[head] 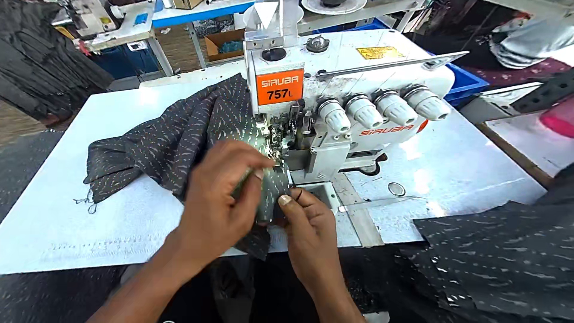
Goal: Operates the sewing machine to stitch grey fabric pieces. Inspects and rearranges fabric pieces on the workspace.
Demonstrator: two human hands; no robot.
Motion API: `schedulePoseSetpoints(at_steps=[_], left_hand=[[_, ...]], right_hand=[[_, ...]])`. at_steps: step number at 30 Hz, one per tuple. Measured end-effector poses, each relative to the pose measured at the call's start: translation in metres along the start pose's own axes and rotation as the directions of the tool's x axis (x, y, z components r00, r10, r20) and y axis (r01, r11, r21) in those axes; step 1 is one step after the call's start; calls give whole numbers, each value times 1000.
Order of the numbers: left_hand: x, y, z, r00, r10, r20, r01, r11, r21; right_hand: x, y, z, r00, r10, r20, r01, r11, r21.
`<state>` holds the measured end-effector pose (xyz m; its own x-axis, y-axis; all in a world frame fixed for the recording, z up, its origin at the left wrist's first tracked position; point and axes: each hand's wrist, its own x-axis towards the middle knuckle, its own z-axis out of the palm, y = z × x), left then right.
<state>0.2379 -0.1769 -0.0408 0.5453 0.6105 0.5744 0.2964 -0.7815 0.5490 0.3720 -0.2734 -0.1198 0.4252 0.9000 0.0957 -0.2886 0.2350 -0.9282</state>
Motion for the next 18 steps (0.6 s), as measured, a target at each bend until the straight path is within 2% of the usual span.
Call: schedulePoseSetpoints(at_steps=[6, 12, 18], left_hand=[[-19, -11, 8, 982, 133, 137, -144, 987, 68], [-20, -16, 7, 976, 153, 156, -163, 985, 50], [-16, -29, 5, 967, 185, 175, -187, 982, -4]], right_hand=[[-4, -4, -9, 998, -18, 61, 12, 995, 97], [-2, -12, -4, 1000, 2, -1, -2, 997, -80], [-4, -12, -1, 998, 27, -53, -32, 995, -98]])
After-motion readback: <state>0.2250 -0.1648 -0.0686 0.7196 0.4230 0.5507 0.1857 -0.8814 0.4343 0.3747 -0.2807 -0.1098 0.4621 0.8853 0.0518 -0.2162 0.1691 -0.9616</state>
